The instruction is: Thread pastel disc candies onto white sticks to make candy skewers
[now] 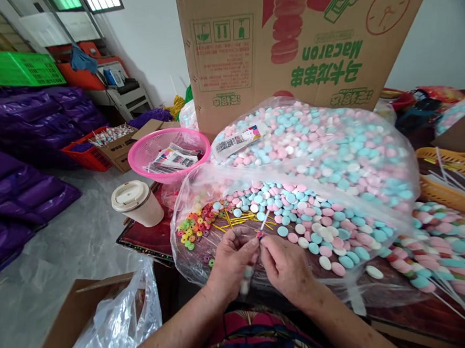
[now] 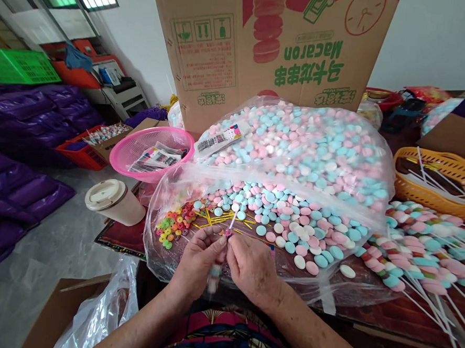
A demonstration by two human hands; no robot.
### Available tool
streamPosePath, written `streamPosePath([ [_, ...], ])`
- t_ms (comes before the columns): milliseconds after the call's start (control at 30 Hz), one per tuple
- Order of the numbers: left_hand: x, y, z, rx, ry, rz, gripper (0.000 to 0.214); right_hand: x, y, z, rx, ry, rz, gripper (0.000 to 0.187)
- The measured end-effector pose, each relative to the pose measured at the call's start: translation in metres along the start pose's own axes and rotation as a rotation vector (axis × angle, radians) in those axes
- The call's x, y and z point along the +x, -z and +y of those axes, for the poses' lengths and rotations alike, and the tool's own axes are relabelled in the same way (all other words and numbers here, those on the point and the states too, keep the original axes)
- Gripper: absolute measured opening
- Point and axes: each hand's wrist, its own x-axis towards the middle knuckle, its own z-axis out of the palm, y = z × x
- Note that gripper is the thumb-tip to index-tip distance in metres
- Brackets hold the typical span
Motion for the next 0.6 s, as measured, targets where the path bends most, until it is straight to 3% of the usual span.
streamPosePath([
  [67,-0.004,0.001,-0.002,0.190,-0.057,0.008,0.054,0.006,0.010,0.003,-0.102,-0.025,0.082,0.027],
  [133,-0.005,0.002,0.004,0.286,0.157,-0.131,0.065,0.007,0.017,0.001,-0.124,-0.052,0.167,0.026],
  [200,-0.002,0.001,0.020,0.211,0.442,-0.328,0.080,0.004,0.020,-0.006,-0.072,-0.003,0.172,0.025],
  [233,0.001,0.001,0.033,0.120,0.503,-0.387,0.087,0.002,0.019,-0.009,-0.010,0.032,0.130,0.024],
  [300,0.008,0.002,0.060,-0.067,0.327,-0.326,0.086,-0.001,0.019,-0.013,0.176,0.002,0.009,0.022],
  [367,0.013,0.006,0.080,-0.128,0.052,-0.244,0.082,0.000,0.022,-0.010,0.392,-0.236,-0.064,0.022],
  [400,0.014,0.008,0.084,-0.086,0.023,-0.268,0.085,0.002,0.025,-0.007,0.490,-0.393,-0.068,0.022],
  [467,0.015,0.010,0.079,0.112,0.137,-0.434,0.087,0.006,0.030,-0.005,0.637,-0.637,-0.042,0.021],
  [533,0.014,0.007,0.064,0.298,0.237,-0.542,0.076,0.007,0.030,-0.008,0.739,-0.675,-0.059,0.016],
  [600,0.013,0.004,0.051,0.258,0.194,-0.501,0.075,0.006,0.022,-0.014,0.810,-0.638,-0.127,0.014],
])
